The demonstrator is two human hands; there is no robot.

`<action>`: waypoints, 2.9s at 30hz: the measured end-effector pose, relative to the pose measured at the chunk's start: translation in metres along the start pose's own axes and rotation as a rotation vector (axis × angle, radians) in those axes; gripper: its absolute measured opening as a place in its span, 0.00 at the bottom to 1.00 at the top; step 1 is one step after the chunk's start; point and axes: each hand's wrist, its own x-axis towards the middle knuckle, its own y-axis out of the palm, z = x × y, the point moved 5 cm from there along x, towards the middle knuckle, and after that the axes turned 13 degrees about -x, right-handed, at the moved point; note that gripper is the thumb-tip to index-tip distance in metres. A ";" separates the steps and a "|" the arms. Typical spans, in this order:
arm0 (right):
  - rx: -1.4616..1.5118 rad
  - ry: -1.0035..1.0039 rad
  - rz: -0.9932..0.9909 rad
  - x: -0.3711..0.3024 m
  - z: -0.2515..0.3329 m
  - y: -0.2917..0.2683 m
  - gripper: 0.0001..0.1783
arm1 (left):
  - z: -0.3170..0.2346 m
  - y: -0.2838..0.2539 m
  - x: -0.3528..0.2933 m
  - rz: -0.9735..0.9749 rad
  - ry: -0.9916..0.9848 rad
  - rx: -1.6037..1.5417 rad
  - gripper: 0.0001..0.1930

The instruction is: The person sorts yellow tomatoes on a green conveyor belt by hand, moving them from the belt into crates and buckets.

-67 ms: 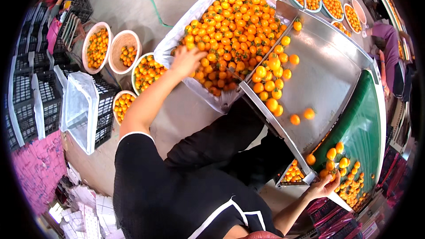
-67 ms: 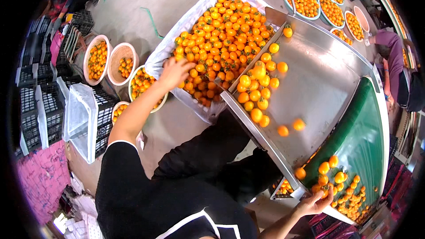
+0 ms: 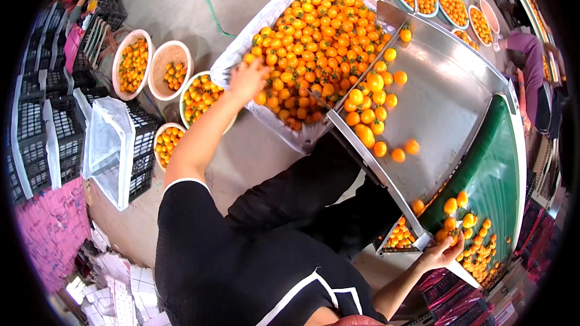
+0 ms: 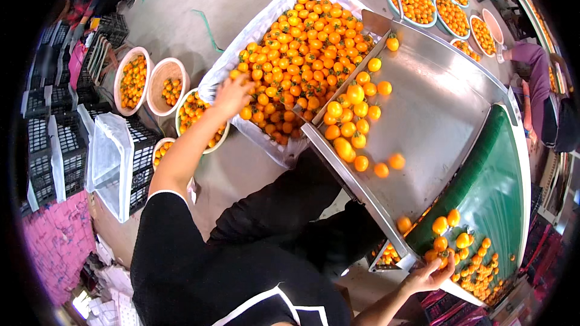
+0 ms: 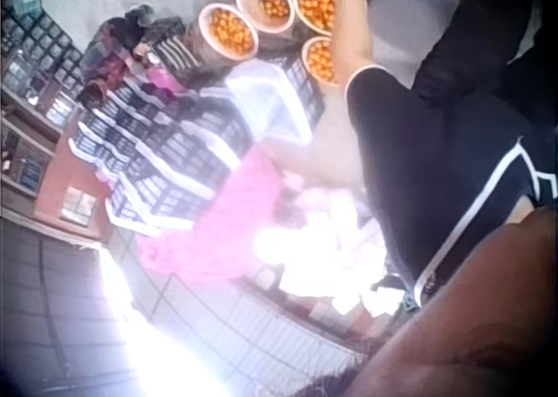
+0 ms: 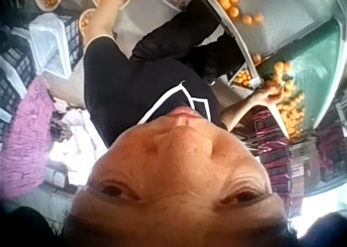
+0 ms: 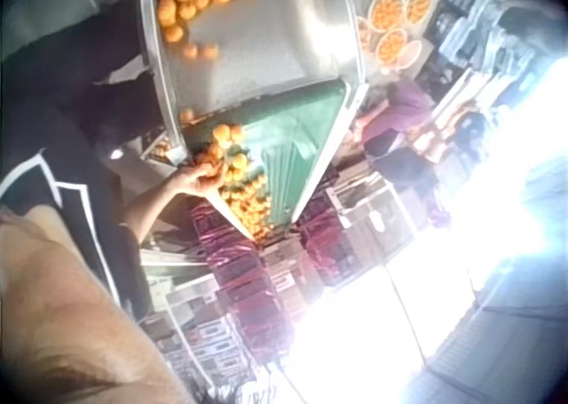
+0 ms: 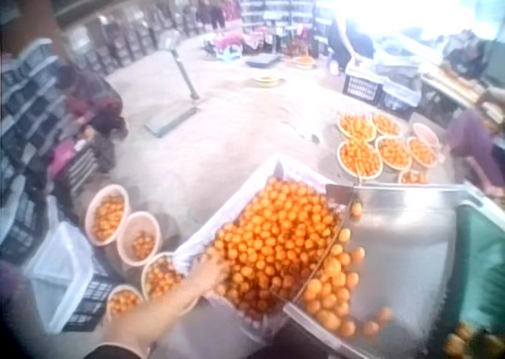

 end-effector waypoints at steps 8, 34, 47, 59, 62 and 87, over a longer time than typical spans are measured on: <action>-0.087 -0.064 -0.055 0.002 0.010 0.000 0.17 | -0.037 0.047 -0.028 -0.126 0.198 -0.169 0.28; 1.052 0.324 1.177 -0.128 0.229 0.136 0.21 | -0.183 -0.067 -0.215 0.079 0.287 -1.780 0.17; 1.151 0.291 1.136 -0.146 0.221 0.122 0.22 | -0.206 -0.090 -0.245 -0.232 0.528 -1.171 0.27; 0.363 -0.370 0.820 -0.114 0.208 0.067 0.25 | -0.141 -0.045 -0.176 -0.322 0.266 -0.843 0.26; 0.137 -0.555 0.488 -0.079 0.186 0.014 0.14 | -0.152 -0.064 -0.164 -0.364 0.257 -0.519 0.31; -0.330 -0.229 0.015 0.010 0.039 -0.046 0.11 | -0.331 -0.061 -0.066 -0.049 0.594 -0.386 0.17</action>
